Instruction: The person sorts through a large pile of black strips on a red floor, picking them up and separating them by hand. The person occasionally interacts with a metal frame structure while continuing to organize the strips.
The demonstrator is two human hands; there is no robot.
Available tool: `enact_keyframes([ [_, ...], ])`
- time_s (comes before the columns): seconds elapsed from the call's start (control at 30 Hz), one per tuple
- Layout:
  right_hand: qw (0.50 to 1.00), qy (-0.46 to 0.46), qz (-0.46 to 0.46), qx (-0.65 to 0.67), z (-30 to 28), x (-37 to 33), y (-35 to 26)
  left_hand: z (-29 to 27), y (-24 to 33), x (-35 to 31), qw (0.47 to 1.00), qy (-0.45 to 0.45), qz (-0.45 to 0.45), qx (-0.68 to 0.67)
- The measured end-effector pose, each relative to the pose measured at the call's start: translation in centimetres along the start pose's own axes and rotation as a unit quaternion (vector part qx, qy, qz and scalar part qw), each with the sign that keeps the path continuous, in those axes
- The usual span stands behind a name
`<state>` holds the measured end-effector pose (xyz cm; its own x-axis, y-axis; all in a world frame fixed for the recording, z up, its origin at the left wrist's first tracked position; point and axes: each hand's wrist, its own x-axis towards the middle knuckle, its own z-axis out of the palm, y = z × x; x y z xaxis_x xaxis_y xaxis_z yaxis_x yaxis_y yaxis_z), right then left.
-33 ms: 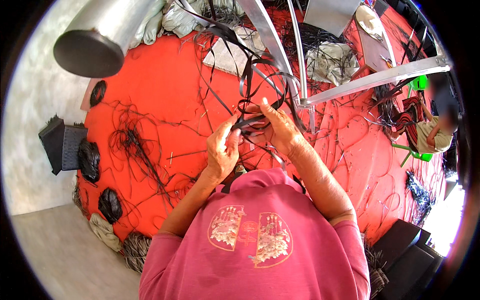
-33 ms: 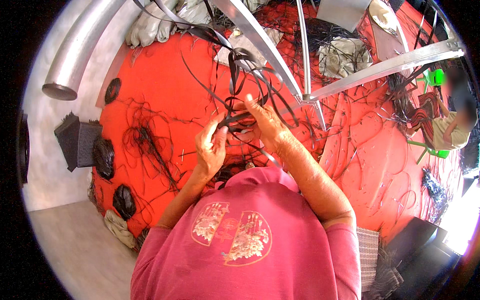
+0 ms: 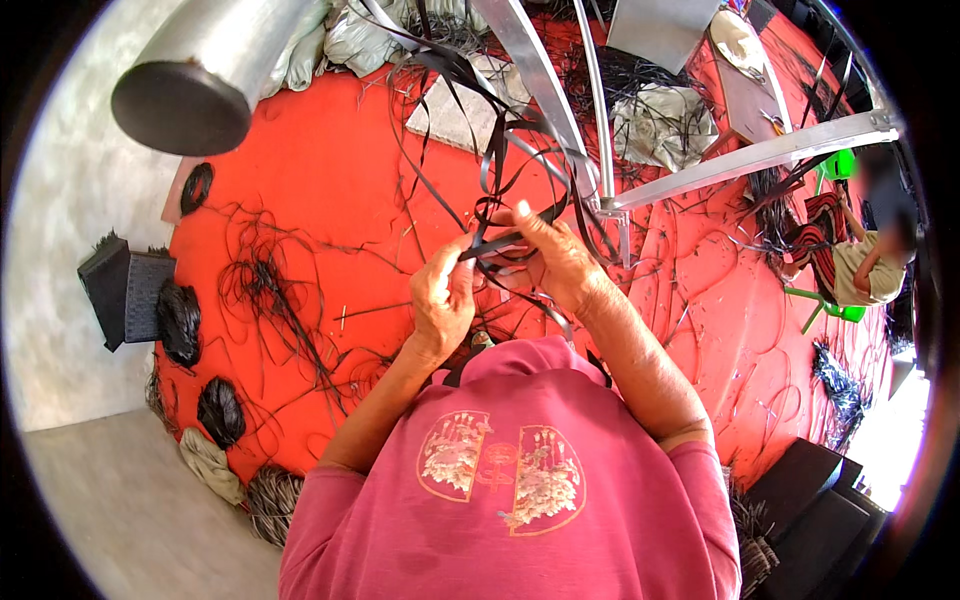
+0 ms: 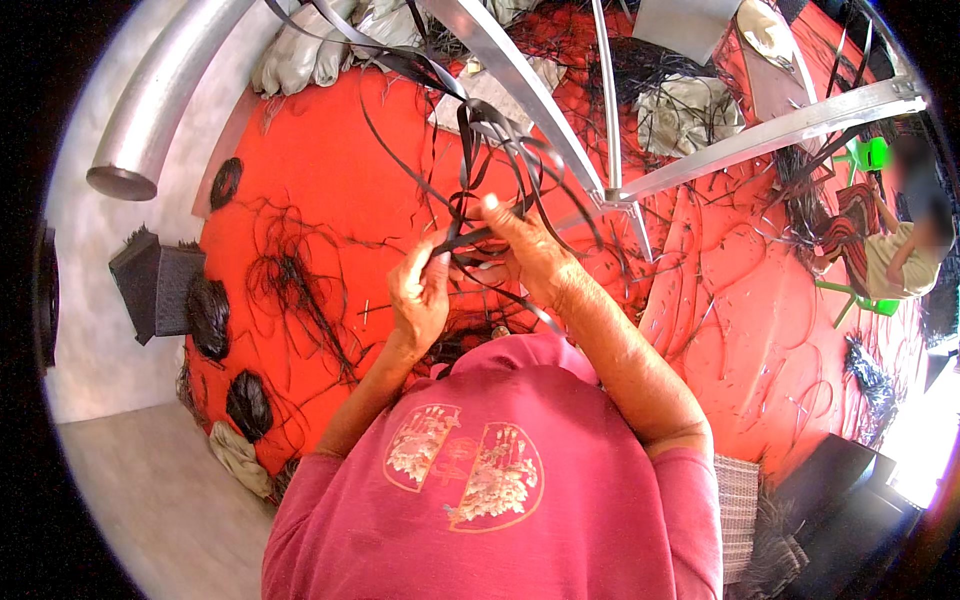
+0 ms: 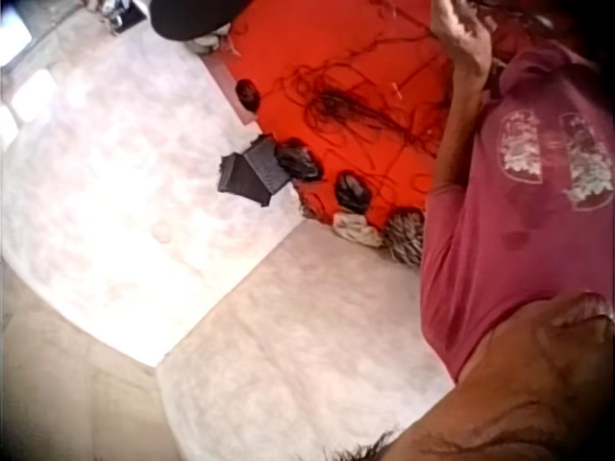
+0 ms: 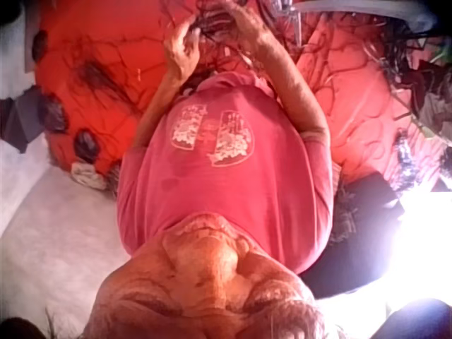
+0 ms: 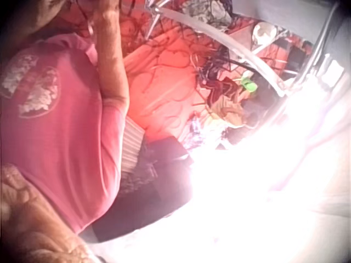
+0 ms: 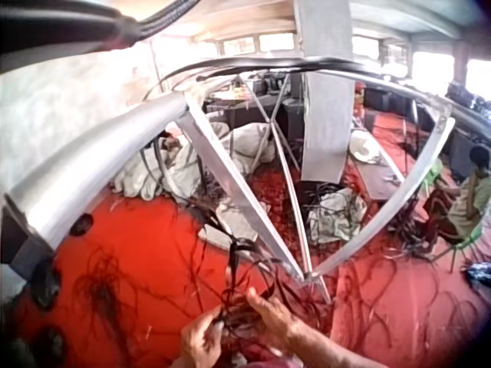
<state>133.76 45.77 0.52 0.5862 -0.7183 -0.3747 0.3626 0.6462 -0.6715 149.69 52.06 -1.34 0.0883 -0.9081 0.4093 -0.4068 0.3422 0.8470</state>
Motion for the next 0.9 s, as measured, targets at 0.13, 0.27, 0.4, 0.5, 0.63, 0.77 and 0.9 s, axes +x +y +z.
enact_keyframes([
  [0.13, 0.991, -0.022, -0.057, -0.121, 1.4, -1.0, 0.0, -0.7, 0.5, 0.9, 0.985, 0.023, -0.101, -0.138],
  [0.27, 0.967, -0.072, -0.11, -0.218, -0.4, 0.7, 1.4, -1.5, -0.8, 0.9, 0.905, -0.007, -0.213, -0.369],
  [0.4, 0.937, -0.037, -0.164, -0.306, -0.5, 1.7, 1.9, -2.3, 0.6, 1.1, 0.863, -0.034, -0.255, -0.435],
  [0.5, 0.939, -0.043, -0.159, -0.301, 2.1, 0.5, 0.3, -2.5, 1.5, 1.0, 0.857, -0.043, -0.263, -0.441],
  [0.63, 0.985, -0.042, -0.099, -0.137, 3.1, 0.0, -0.7, -3.1, 1.1, 1.0, 0.868, -0.039, -0.231, -0.438],
  [0.77, 0.951, -0.027, -0.055, -0.304, 1.1, 0.3, -0.7, -4.7, 1.0, 0.9, 0.843, -0.036, -0.263, -0.468],
  [0.9, 0.917, 0.032, -0.095, -0.386, -3.6, 0.8, -0.9, -7.2, 0.7, 1.4, 0.876, 0.028, -0.252, -0.41],
])
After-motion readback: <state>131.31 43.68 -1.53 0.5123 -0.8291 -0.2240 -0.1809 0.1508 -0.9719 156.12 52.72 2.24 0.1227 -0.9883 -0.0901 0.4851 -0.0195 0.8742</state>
